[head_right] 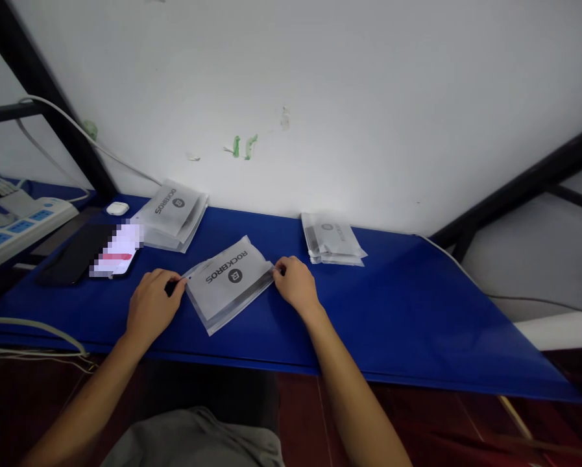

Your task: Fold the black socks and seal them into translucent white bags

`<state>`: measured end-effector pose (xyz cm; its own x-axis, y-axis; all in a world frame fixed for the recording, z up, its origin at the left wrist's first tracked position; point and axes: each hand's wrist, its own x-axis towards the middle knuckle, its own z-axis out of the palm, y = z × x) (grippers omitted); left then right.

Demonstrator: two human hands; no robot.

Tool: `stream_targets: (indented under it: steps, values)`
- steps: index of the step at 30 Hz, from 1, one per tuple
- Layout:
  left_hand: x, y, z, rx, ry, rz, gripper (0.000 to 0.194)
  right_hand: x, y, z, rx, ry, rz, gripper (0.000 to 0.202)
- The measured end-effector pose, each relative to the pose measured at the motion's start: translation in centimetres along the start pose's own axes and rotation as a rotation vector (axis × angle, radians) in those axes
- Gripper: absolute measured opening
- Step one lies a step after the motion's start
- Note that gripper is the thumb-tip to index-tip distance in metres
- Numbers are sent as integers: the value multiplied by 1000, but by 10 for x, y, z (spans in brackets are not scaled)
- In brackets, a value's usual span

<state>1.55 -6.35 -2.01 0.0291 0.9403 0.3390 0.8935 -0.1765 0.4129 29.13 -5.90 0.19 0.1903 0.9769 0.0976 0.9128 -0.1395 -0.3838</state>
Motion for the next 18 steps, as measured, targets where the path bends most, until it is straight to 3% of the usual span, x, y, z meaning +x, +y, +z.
stream_targets:
  steps: [5,18]
  values:
    - [-1,-2,-2,-9,7,0,16,1,-4,1,4,12,-23,14]
    - [-5,-5,-2,-49,34,25,18,3,1,-6,62,-136,-6,14]
